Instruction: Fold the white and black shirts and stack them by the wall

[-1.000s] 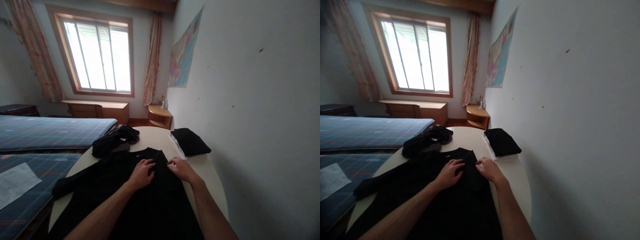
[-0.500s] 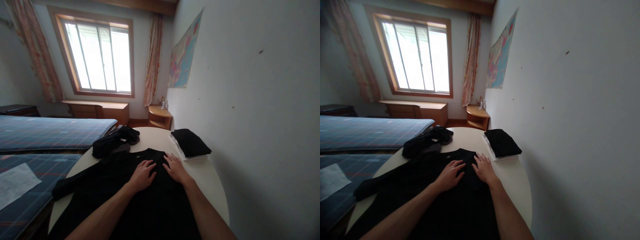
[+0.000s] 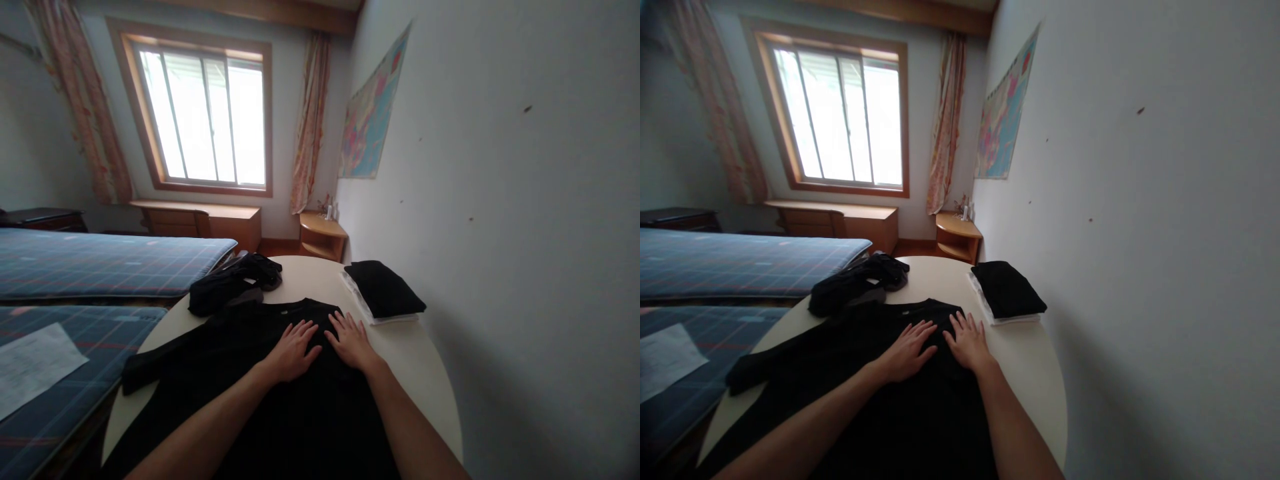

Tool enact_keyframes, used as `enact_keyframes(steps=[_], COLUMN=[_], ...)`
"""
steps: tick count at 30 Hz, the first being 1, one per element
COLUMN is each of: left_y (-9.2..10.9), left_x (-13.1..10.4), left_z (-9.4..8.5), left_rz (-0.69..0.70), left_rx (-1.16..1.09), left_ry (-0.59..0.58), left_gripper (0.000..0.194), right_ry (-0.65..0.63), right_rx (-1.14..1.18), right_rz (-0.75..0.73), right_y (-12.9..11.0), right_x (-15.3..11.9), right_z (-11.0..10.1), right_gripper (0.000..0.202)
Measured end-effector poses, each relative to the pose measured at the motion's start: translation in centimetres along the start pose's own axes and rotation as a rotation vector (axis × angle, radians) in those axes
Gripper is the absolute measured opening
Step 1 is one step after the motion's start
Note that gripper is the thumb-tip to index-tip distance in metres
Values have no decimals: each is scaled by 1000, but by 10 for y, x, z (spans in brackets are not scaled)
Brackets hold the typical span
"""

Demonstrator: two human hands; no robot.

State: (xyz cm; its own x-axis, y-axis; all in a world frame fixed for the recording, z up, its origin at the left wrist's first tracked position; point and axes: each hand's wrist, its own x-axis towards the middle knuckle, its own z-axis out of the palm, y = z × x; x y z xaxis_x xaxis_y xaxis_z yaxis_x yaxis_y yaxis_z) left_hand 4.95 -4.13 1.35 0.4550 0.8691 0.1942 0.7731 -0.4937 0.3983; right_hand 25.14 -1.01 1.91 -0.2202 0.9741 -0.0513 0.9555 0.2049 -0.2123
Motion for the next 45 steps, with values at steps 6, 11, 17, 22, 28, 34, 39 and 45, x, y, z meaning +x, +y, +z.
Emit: enact_keyframes(steps=[6,11,17,22,28,34,39,45], left_y=[-33,-75,-89,-92,-89,-59,-62,-59], left_x=[9,0,-1,16,30,33,37,40], left_z=[-46,-86,-95,-107,-106,-51,-15,-11], left_rz=[-266,-533,-485,-395,-353,-348,-451,-426], left_rx=[258,475,444,403,418,361,259,257], left_ry=[272,197,160,174,204,161,39,105], left_gripper=[36,35,26,29,32,43,72,59], right_ry=[-27,-6,33,100,-20,-50,-13,49], right_rx=[-24,-71,-144,-140,-20,-8,-12,0], right_rz=[35,16,-40,-68,73,66,33,30], right_y=[4,21,40,20,-8,-2,4,3], right_x=[-1,-3,-4,-5,-1,25,38,41], right_z=[-1,-5,-15,-15,-1,-1,-2,1], right_gripper=[68,66,64,62,74,75,75,72])
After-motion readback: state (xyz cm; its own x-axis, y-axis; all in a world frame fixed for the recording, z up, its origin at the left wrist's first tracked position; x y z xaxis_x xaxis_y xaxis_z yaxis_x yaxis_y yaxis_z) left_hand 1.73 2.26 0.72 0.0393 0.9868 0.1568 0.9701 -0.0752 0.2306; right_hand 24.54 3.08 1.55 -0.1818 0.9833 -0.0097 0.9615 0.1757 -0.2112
